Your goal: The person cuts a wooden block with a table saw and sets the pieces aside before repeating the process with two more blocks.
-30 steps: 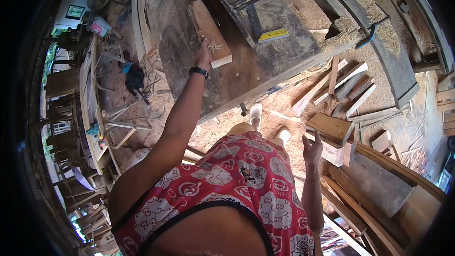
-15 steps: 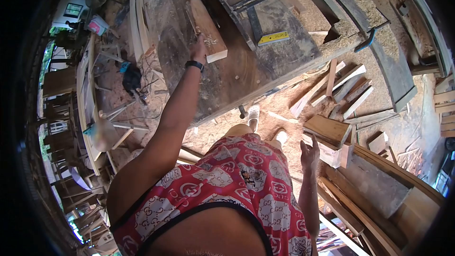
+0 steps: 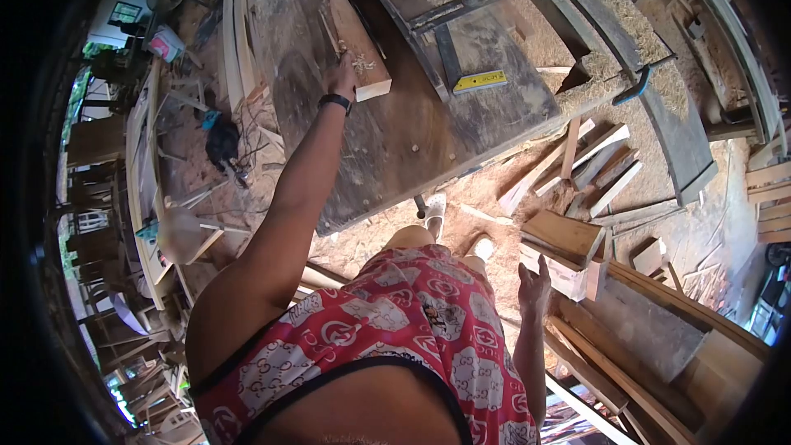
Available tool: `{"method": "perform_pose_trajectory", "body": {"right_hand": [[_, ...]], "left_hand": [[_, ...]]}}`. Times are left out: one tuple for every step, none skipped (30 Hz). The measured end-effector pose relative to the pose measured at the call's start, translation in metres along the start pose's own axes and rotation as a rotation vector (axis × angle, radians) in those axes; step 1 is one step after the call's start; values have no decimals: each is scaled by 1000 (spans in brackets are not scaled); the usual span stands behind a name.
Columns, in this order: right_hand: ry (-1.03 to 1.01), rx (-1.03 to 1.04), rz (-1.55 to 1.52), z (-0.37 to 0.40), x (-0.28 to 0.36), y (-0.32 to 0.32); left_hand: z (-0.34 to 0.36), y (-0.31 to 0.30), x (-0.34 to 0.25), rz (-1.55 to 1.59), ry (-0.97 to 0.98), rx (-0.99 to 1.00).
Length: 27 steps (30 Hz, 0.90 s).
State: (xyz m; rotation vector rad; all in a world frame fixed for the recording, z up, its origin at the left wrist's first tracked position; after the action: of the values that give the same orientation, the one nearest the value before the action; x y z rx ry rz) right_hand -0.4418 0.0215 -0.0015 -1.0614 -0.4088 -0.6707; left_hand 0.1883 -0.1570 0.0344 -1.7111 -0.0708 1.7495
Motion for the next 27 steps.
{"method": "perform_pose_trajectory", "body": {"right_hand": [[48,19,-50,2,-4,1],[44,14,-49,5,6,-2],[69,27,-39,9,13,-4],[95,41,-28,10,16,-4],[82,28,-30,9,7,0],[76,27,-23,9,6,0],[74,32,-38,10,5,0],[69,41,-54,10,5,2],[-21,-47,-34,6,-8,10],[-37,-38,-31,4,-4,9],[8,26,-41,6,4,8],[55,90,-50,8,8,8],[-1,60,-92,6,4,14],[-12,70,-83,6,7,15],[-19,99,-69,4,16,16],[-28,127,-53,2,21,16],[-140,81,-49,-3,22,20],[-157,91,-37,-7,19,20],[-269,61,-11,-12,19,20],[-380,30,13,-17,24,18],[-295,97,-4,-15,38,12],[-308,103,3,-15,51,3],[-291,145,50,-15,60,-3],[-274,185,97,-16,64,-5],[-363,153,68,-16,68,-6],[-377,156,73,-19,68,-4],[-472,124,40,-23,67,-2]], "left_hand": [[-4,1,-2,8,-4,-15],[-11,2,-2,14,-2,-15],[-22,4,1,43,-40,-6],[-33,6,4,72,-79,3],[-54,10,22,79,-80,2],[-79,19,52,497,-201,133],[-89,23,68,917,-316,261],[-80,12,68,924,-314,250],[-57,-6,61,1055,-273,328],[-35,-24,58,1183,-226,406],[-17,-39,63,1307,-274,536],[4,-56,70,1310,-268,520],[30,-67,76,1538,-374,655],[53,-77,80,1767,-478,792],[66,-83,90,1779,-466,774],[80,-87,98,1812,-467,802],[95,-91,101,1846,-467,830],[107,-95,104,1861,-452,812],[119,-98,106,1864,-471,866],[133,-100,106,1865,-489,923],[144,-103,112,1813,-487,818],[154,-106,114,1823,-475,807],[163,-107,119,1811,-525,740],[170,-107,126,1797,-574,674],[178,-106,131,1807,-563,666],[187,-105,132,1882,-542,753],[195,-104,133,1953,-520,843]]}}
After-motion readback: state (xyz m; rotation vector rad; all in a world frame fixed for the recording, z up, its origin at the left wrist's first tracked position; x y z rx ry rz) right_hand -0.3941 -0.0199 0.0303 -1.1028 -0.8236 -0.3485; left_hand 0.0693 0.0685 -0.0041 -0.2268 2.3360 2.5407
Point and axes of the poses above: each hand's wrist, its own z-axis away from the middle knuckle, its own y-axis out of the palm, x = y × z, the point moved 3 cm from there along -z, towards the middle knuckle, and after that the axes turned 9 degrees about z, right-handed, at the moved point
